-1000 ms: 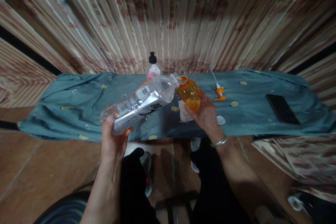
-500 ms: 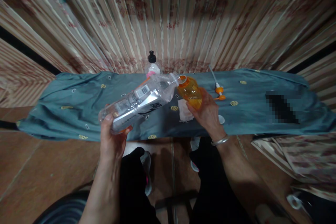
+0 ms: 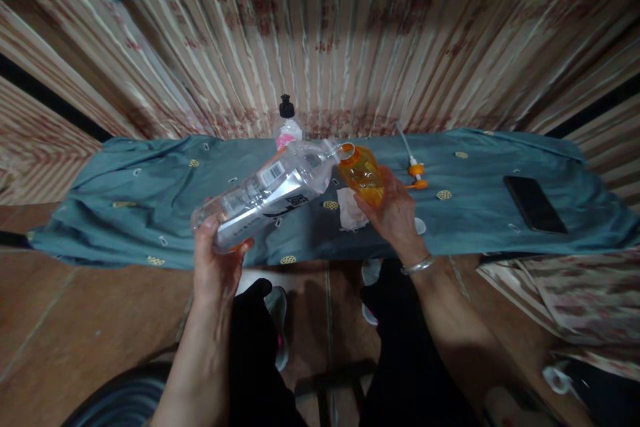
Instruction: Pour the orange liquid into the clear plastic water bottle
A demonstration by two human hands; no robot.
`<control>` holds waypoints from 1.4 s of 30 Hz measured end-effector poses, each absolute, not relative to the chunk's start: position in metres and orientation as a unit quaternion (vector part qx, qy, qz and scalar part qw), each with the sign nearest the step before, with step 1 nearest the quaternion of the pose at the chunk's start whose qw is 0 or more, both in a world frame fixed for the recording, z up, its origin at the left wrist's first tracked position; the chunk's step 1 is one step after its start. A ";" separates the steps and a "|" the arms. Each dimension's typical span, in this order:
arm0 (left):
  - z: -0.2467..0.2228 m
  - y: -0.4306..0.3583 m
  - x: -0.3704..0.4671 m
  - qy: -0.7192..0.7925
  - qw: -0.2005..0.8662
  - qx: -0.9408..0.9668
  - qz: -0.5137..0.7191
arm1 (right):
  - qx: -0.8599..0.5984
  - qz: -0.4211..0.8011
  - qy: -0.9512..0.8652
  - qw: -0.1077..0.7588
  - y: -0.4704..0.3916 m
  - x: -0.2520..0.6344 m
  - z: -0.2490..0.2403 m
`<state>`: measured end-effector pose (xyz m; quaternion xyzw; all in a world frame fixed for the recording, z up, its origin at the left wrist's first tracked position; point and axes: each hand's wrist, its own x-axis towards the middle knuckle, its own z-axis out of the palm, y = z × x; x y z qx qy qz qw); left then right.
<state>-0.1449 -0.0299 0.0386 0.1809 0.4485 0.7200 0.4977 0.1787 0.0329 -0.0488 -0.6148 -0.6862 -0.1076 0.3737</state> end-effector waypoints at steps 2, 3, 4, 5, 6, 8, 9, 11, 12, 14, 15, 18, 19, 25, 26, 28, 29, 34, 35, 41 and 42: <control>0.039 -0.030 -0.145 0.452 0.490 0.184 0.722 | -0.615 -0.102 -0.688 0.373 0.033 0.180 -0.050; 0.040 -0.030 -0.144 0.454 0.487 0.185 0.723 | -0.614 -0.096 -0.689 0.373 0.033 0.180 -0.050; 0.040 -0.030 -0.144 0.454 0.488 0.189 0.721 | -0.614 -0.089 -0.690 0.374 0.033 0.181 -0.051; 0.041 -0.030 -0.144 0.454 0.489 0.191 0.720 | -0.613 -0.082 -0.691 0.375 0.033 0.181 -0.052; 0.041 -0.030 -0.144 0.453 0.489 0.191 0.720 | -0.613 -0.076 -0.691 0.375 0.033 0.182 -0.052; 0.042 -0.031 -0.143 0.454 0.487 0.183 0.723 | -0.613 -0.071 -0.693 0.373 0.033 0.182 -0.053; 0.043 -0.031 -0.143 0.456 0.487 0.179 0.724 | -0.612 -0.072 -0.693 0.373 0.033 0.182 -0.054; 0.043 -0.031 -0.143 0.457 0.485 0.172 0.726 | -0.611 -0.081 -0.692 0.375 0.033 0.182 -0.054; 0.043 -0.030 -0.143 0.457 0.484 0.172 0.726 | -0.612 -0.086 -0.691 0.376 0.033 0.182 -0.054; 0.042 -0.030 -0.143 0.456 0.481 0.177 0.728 | -0.614 -0.091 -0.689 0.374 0.032 0.182 -0.053; 0.042 -0.030 -0.143 0.455 0.480 0.179 0.728 | -0.614 -0.091 -0.690 0.373 0.032 0.181 -0.052; 0.041 -0.030 -0.143 0.454 0.482 0.180 0.728 | -0.614 -0.085 -0.694 0.367 0.032 0.181 -0.050; 0.040 -0.030 -0.143 0.454 0.483 0.178 0.728 | -0.615 -0.083 -0.694 0.366 0.032 0.181 -0.050; 0.041 -0.030 -0.143 0.462 0.483 0.183 0.721 | -0.618 -0.078 -0.684 0.380 0.029 0.178 -0.050; 0.042 -0.030 -0.143 0.464 0.481 0.182 0.721 | -0.617 -0.078 -0.684 0.381 0.029 0.178 -0.051; 0.042 -0.030 -0.143 0.464 0.481 0.179 0.722 | -0.616 -0.081 -0.686 0.379 0.030 0.179 -0.052; 0.043 -0.030 -0.142 0.464 0.482 0.178 0.721 | -0.617 -0.082 -0.687 0.376 0.030 0.180 -0.052; 0.041 -0.031 -0.141 0.457 0.481 0.189 0.724 | -0.621 -0.073 -0.689 0.367 0.032 0.181 -0.053; 0.040 -0.031 -0.141 0.456 0.478 0.191 0.726 | -0.621 -0.070 -0.689 0.368 0.032 0.181 -0.053; 0.036 -0.031 -0.145 0.456 0.474 0.203 0.726 | -0.616 -0.080 -0.687 0.378 0.031 0.180 -0.054; 0.036 -0.031 -0.145 0.456 0.475 0.204 0.725 | -0.616 -0.079 -0.687 0.377 0.031 0.180 -0.054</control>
